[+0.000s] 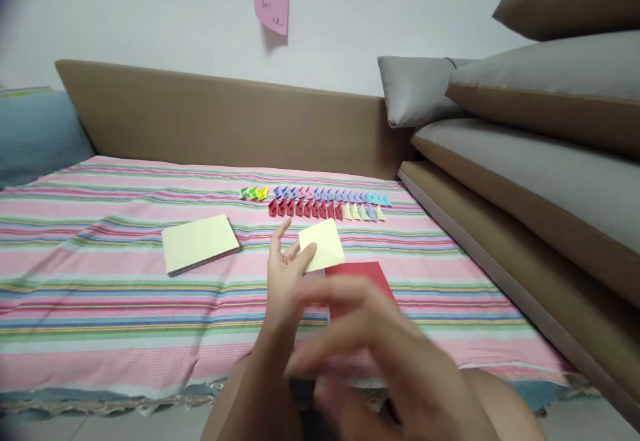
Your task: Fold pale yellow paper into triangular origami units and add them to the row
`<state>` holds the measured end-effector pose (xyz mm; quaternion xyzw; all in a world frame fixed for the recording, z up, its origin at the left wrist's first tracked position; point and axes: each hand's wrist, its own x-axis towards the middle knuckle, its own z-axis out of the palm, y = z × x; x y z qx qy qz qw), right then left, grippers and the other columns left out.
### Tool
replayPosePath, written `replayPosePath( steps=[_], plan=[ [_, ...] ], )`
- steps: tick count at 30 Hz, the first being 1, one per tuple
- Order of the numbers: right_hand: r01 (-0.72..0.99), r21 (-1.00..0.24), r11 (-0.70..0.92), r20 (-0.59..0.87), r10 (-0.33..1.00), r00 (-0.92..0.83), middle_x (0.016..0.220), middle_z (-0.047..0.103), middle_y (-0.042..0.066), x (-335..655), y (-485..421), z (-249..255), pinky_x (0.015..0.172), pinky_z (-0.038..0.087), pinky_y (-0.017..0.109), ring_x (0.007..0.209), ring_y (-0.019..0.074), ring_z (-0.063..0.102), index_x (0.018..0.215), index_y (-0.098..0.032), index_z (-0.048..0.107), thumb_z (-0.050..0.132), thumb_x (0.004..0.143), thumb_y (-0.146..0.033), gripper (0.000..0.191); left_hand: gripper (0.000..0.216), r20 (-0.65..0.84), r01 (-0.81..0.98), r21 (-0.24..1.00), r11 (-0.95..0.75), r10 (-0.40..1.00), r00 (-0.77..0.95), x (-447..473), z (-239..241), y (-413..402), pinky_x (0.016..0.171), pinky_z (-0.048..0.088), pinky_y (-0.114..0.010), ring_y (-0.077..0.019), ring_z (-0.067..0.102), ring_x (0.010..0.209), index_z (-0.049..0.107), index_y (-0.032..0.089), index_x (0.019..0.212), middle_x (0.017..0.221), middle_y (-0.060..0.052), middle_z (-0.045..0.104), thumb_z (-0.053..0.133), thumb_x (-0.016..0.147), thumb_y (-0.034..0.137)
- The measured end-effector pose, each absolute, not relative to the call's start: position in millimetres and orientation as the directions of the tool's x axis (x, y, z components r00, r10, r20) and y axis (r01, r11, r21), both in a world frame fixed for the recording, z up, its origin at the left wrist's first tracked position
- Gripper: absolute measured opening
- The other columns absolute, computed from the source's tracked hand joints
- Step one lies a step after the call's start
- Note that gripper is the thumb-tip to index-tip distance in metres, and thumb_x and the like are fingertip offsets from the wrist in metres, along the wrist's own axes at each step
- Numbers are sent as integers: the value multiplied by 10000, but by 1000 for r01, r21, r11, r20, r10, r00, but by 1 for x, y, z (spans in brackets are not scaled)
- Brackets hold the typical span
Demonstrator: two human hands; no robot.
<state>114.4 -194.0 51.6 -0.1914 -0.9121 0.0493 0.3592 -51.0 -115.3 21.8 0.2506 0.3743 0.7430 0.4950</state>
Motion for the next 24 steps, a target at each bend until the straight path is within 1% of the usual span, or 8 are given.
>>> replayPosePath(
  steps=[2,4,7,11,13,16,21,24],
  plan=[
    [542,-324,775,617,608,-501,1366,457,-3,106,-162,68,1028,379,486,1274,299,393,1160,-397,580,568,798,-212,406,456,21,-509,829,-233,922,-388,-54,23,-117,667,493,-230,-167,659,819,592,172,1114,960,-65,692,686,669,205],
    [568,-284,773,589,608,-533,1412,390,16,98,-135,73,1032,363,504,1287,301,370,1159,-351,587,575,817,-229,363,347,10,-489,849,-198,933,-361,-55,22,-118,632,488,-233,-161,652,751,656,151,1022,850,-49,701,676,693,259],
    [565,-343,751,520,652,-551,1432,346,37,93,-111,66,995,417,470,1234,283,438,1144,-307,602,616,804,-252,344,322,-32,-553,818,-156,948,-316,-56,22,-117,627,494,-253,-155,645,693,680,144,1008,761,-42,706,652,720,287],
    [568,-413,712,531,695,-485,1343,456,48,94,-103,57,917,479,425,1068,245,577,1017,-289,673,622,811,-271,212,254,-51,-609,777,-157,950,-309,-57,22,-117,683,503,-245,-157,657,771,712,143,932,875,-66,724,666,698,228],
    [574,-416,706,529,701,-479,1287,512,47,95,-102,57,885,494,408,1026,236,599,965,-286,693,621,814,-273,168,283,-38,-599,786,-153,955,-294,-58,22,-118,666,500,-238,-157,660,752,705,149,966,828,-59,730,672,691,212],
    [591,-384,710,520,695,-496,1266,533,56,96,-103,60,882,494,400,1059,253,582,991,-281,691,669,774,-277,219,363,-38,-563,819,-113,968,-250,-61,23,-119,623,496,-239,-158,659,694,671,157,1060,727,-40,726,669,702,216],
    [594,-388,705,552,694,-462,1252,544,52,101,-104,62,860,497,388,998,223,607,970,-281,697,639,803,-270,177,286,12,-530,836,-143,970,-243,-63,23,-119,755,519,-275,-192,665,870,702,151,994,899,-76,730,652,730,248],
    [594,-371,713,546,685,-482,1258,552,49,105,-101,64,924,457,407,1118,250,539,998,-280,690,696,750,-298,248,298,28,-531,835,-144,975,-221,-63,22,-118,751,528,-281,-203,670,872,695,139,998,927,-91,724,663,723,249]
  ],
)
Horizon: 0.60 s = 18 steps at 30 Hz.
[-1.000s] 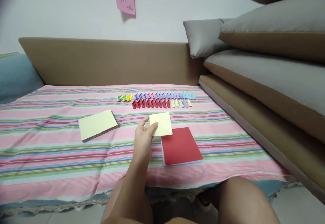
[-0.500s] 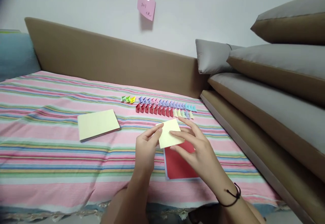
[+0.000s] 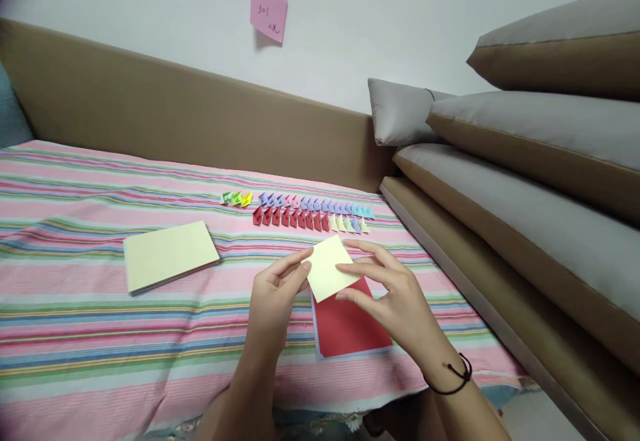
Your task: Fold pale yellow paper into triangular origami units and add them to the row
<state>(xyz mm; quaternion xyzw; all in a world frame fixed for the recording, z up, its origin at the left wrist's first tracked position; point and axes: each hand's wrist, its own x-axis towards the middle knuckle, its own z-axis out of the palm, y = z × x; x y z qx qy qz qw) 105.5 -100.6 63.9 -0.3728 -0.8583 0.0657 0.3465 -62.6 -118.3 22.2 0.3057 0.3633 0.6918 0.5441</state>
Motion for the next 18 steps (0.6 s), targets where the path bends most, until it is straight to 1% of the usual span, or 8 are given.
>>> replayPosePath(
  steps=[4,7,9,11,13,15,18],
  plan=[
    [562,-399,724,520,684,-511,1225,583,45,111,-97,65,935,447,376,1130,226,533,1017,-273,684,673,775,-275,243,373,11,-511,852,-115,979,-202,-62,23,-117,731,535,-276,-195,679,815,656,121,1067,877,-93,728,674,715,241],
    [537,-471,699,509,713,-482,1189,608,45,115,-96,65,927,447,366,1103,224,551,977,-264,700,665,780,-279,201,341,8,-497,861,-105,981,-193,-62,25,-117,744,541,-284,-196,675,826,668,111,1038,901,-98,723,662,725,244],
    [519,-531,670,498,743,-448,1136,637,43,117,-95,63,912,452,362,1064,221,575,925,-262,716,640,800,-287,148,300,23,-478,872,-110,982,-185,-62,27,-117,738,545,-278,-193,670,836,683,113,998,928,-96,718,657,731,249],
    [495,-592,636,487,771,-410,1069,666,39,120,-94,61,891,459,353,1024,213,594,894,-260,721,604,828,-287,136,288,52,-449,886,-118,986,-156,-63,28,-117,736,546,-273,-189,664,847,688,123,980,937,-88,714,662,733,269],
    [467,-642,608,483,794,-370,1013,682,36,122,-93,58,866,467,340,996,206,603,890,-255,715,582,844,-280,143,288,80,-402,908,-114,992,-101,-63,27,-116,725,541,-261,-180,660,827,689,137,965,870,-71,716,684,719,285],
    [438,-676,593,492,805,-331,992,683,36,126,-92,53,846,469,329,986,202,602,879,-248,707,580,844,-274,134,270,103,-330,937,-116,993,-57,-63,25,-115,690,532,-242,-168,656,776,694,148,914,781,-49,707,728,672,263],
    [389,-714,581,505,814,-288,1018,664,39,132,-91,44,850,461,318,995,195,589,833,-249,703,587,839,-268,118,179,184,-188,962,-197,979,-84,-61,24,-113,657,520,-226,-167,643,767,708,153,783,788,-48,693,759,623,215]
  ],
)
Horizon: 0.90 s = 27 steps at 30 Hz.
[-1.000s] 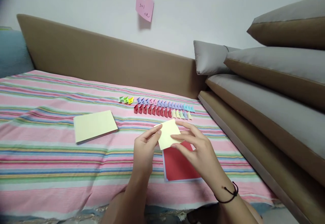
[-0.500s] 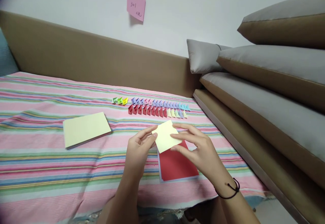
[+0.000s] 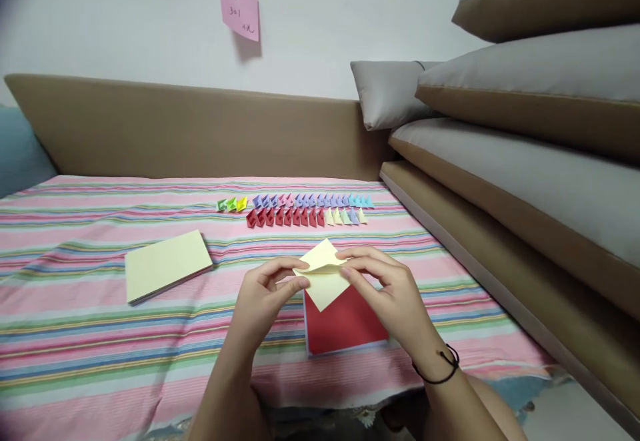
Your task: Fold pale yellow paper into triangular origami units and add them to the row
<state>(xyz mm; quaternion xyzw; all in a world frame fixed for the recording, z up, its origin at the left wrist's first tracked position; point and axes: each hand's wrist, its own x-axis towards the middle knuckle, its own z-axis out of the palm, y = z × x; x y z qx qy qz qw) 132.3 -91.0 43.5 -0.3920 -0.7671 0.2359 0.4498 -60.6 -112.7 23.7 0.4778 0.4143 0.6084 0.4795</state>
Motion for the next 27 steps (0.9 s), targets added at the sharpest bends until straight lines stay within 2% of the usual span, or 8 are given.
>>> replayPosePath(
  steps=[3,6,9,15,20,27],
  plan=[
    [308,-774,554,488,831,-268,1127,617,41,139,-91,36,841,468,303,1077,204,549,830,-264,707,614,820,-270,93,75,279,-64,955,-290,949,-149,-56,24,-111,694,521,-238,-183,638,829,720,158,698,818,-67,687,730,662,222],
    [214,-838,501,442,855,-272,1235,560,45,143,-93,32,819,486,299,1143,227,511,858,-271,712,657,783,-279,93,54,319,-38,944,-329,935,-156,-50,25,-112,694,531,-250,-213,633,913,727,169,687,909,-86,692,723,670,220],
    [135,-909,394,362,907,-215,1157,611,56,143,-95,30,786,503,297,1061,223,570,772,-250,716,660,775,-300,75,35,314,-58,944,-324,940,-134,-43,26,-114,690,538,-256,-229,631,961,732,181,692,996,-89,696,712,681,208],
    [-90,-987,135,140,989,-47,1035,682,54,139,-96,20,661,521,273,866,208,652,656,-209,676,736,683,-332,139,33,206,-122,965,-234,956,-207,-33,22,-114,756,529,-293,-227,663,890,731,169,668,906,-85,728,735,652,198],
    [-74,-990,123,126,992,-26,973,698,48,139,-95,17,696,507,245,895,192,643,670,-206,698,711,714,-350,151,93,110,-189,967,-170,951,-290,-27,21,-112,692,522,-279,-198,665,775,700,142,609,824,-78,728,764,602,210],
    [-9,-981,196,196,981,9,962,700,41,139,-97,18,737,517,279,928,205,631,741,-221,726,689,738,-344,128,174,53,-241,963,-119,964,-262,-30,16,-110,665,496,-234,-132,618,702,714,139,723,742,-41,705,720,676,306]
  ],
)
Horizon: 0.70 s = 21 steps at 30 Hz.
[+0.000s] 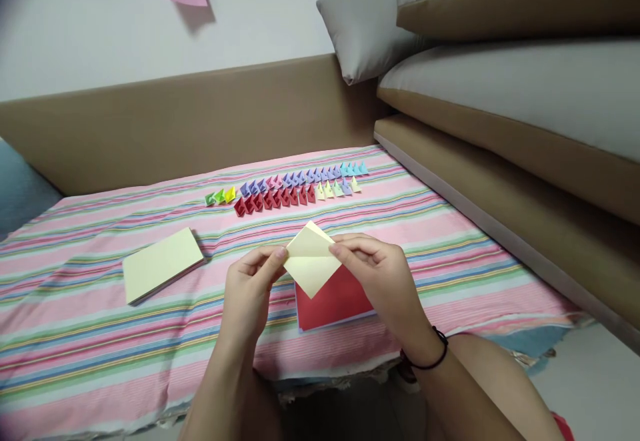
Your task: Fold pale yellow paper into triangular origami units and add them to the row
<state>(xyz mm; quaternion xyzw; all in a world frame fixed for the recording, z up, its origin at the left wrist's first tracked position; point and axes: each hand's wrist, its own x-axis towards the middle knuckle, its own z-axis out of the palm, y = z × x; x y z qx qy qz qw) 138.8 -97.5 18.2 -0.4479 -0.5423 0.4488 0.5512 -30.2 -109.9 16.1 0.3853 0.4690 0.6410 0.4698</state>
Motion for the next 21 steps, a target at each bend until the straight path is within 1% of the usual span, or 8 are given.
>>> replayPosePath(
  steps=[3,6,9,13,15,17,19,21],
  plan=[
    [33,-969,244,243,970,-21,981,695,42,140,-97,16,809,512,314,961,208,624,763,-232,735,647,779,-348,146,239,33,-280,956,-88,981,-192,-33,14,-110,645,494,-225,-132,618,719,719,134,810,799,-54,701,667,730,354],
    [28,-959,283,280,958,-68,989,689,42,140,-96,13,843,525,340,987,220,623,800,-240,733,689,742,-304,98,268,10,-279,959,-54,988,-157,-33,16,-111,658,499,-246,-148,634,735,704,142,906,875,-64,706,707,692,302],
    [-53,-959,277,281,953,-116,1029,677,47,139,-95,11,864,539,359,1021,233,621,892,-235,717,723,703,-262,191,295,5,-270,961,-59,980,-198,-30,18,-112,691,498,-263,-156,647,735,695,150,918,902,-63,713,744,642,240],
    [-131,-969,207,235,940,-249,1115,657,54,137,-98,11,849,560,360,1008,228,637,1039,-233,663,729,701,-248,345,302,-24,-313,948,-50,974,-227,-29,13,-110,700,494,-244,-148,651,764,682,154,963,899,-62,717,719,681,255],
    [-110,-975,192,218,921,-323,1134,647,58,137,-100,11,842,566,366,975,222,651,1105,-237,634,727,707,-257,409,352,-23,-334,941,-47,979,-202,-30,11,-108,694,497,-233,-144,653,788,660,165,1031,992,-69,703,710,696,260],
    [-63,-972,227,233,896,-378,1138,637,61,138,-101,10,861,559,379,978,221,645,1157,-242,611,728,707,-271,465,403,-6,-341,938,-60,982,-189,-30,10,-108,702,503,-232,-148,655,822,643,173,1072,1094,-75,672,721,684,249],
    [-10,-959,282,261,870,-418,1171,606,64,140,-101,10,889,546,390,1032,227,615,1186,-256,597,724,712,-283,492,443,-2,-329,942,-67,979,-203,-31,12,-108,709,510,-240,-157,658,832,639,175,1085,1129,-79,657,739,658,235],
    [31,-942,334,286,848,-447,1244,545,64,143,-99,10,920,527,388,1108,239,567,1179,-276,606,718,716,-291,476,456,-14,-298,953,-53,976,-218,-32,14,-109,699,516,-256,-169,662,815,647,168,1077,1112,-85,665,750,637,234]
  ],
)
